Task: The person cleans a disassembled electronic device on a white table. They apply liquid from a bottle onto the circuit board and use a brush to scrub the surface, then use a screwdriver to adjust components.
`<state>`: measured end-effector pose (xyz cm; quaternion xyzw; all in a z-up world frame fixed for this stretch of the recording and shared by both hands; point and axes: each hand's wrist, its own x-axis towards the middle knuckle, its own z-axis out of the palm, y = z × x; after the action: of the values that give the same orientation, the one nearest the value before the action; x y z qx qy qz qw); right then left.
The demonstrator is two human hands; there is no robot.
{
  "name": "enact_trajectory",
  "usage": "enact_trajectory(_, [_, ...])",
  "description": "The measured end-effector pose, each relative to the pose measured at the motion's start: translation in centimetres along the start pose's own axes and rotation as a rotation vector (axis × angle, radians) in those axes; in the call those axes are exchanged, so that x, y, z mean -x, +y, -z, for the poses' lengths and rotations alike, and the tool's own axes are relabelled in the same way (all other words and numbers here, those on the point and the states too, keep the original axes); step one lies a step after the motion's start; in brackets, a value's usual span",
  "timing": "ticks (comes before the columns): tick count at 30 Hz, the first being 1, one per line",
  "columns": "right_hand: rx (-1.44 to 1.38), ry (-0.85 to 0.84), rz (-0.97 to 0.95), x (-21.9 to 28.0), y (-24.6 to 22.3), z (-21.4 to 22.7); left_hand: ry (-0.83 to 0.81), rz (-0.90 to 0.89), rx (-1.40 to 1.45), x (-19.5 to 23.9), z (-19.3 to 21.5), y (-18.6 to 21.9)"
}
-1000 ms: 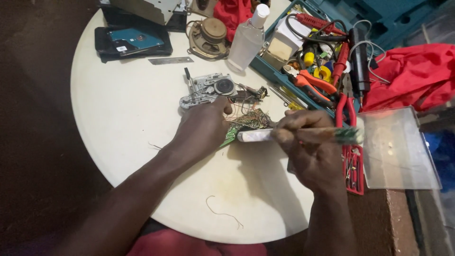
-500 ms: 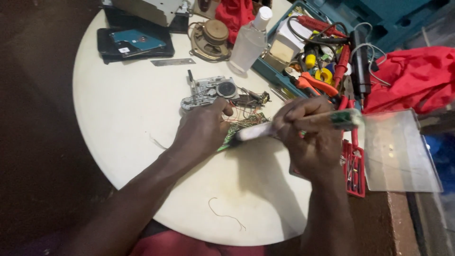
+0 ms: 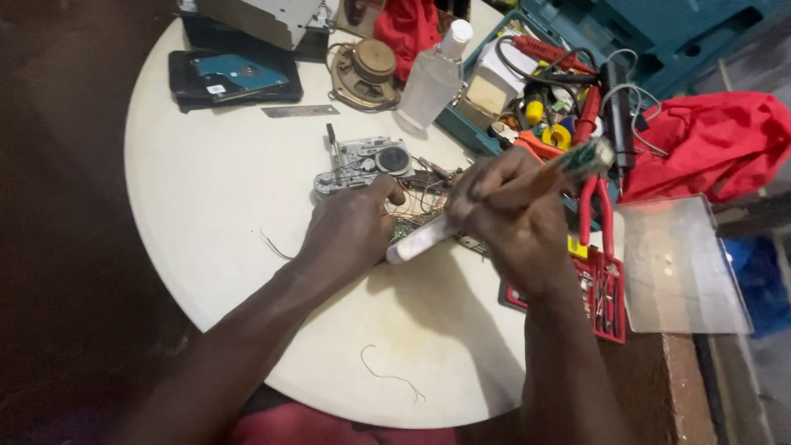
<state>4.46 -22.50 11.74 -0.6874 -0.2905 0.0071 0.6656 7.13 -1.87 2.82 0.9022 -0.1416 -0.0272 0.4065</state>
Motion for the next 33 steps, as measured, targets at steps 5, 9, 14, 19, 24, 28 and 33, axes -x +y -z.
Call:
enact_trajectory(5, [0.591,0.306,0.057,0.3,-2.5,3.5,-0.007,0.029,0.016,0.1,0.1,0.0])
enact_trajectory(9, [0.481,0.467,0.156,1.7,-3.5,5.1,-0.054,0.067,0.034,0.0,0.7,0.7])
enact_trajectory(14, [0.518,0.391,0.126,1.4,-2.0,4.3,-0.046,0.072,0.022,-0.2,0.3,0.2])
enact_trajectory(19, [-0.025,0.113,0.008,-0.1,-0.3,0.4,-0.026,0.034,0.011,-0.1,0.2,0.2])
enact_trajectory(24, [0.819,0.251,-0.009,-1.1,-1.7,1.9,-0.026,0.051,0.011,-0.1,0.2,0.2])
enact_trajectory(28, [0.241,0.027,0.093,-1.4,-1.2,-0.8,-0.036,0.029,-0.018,-0.1,0.2,0.2])
enact_trajectory(33, [0.807,0.247,0.168,-0.3,-2.5,1.6,-0.055,0.047,0.025,0.0,0.6,0.2])
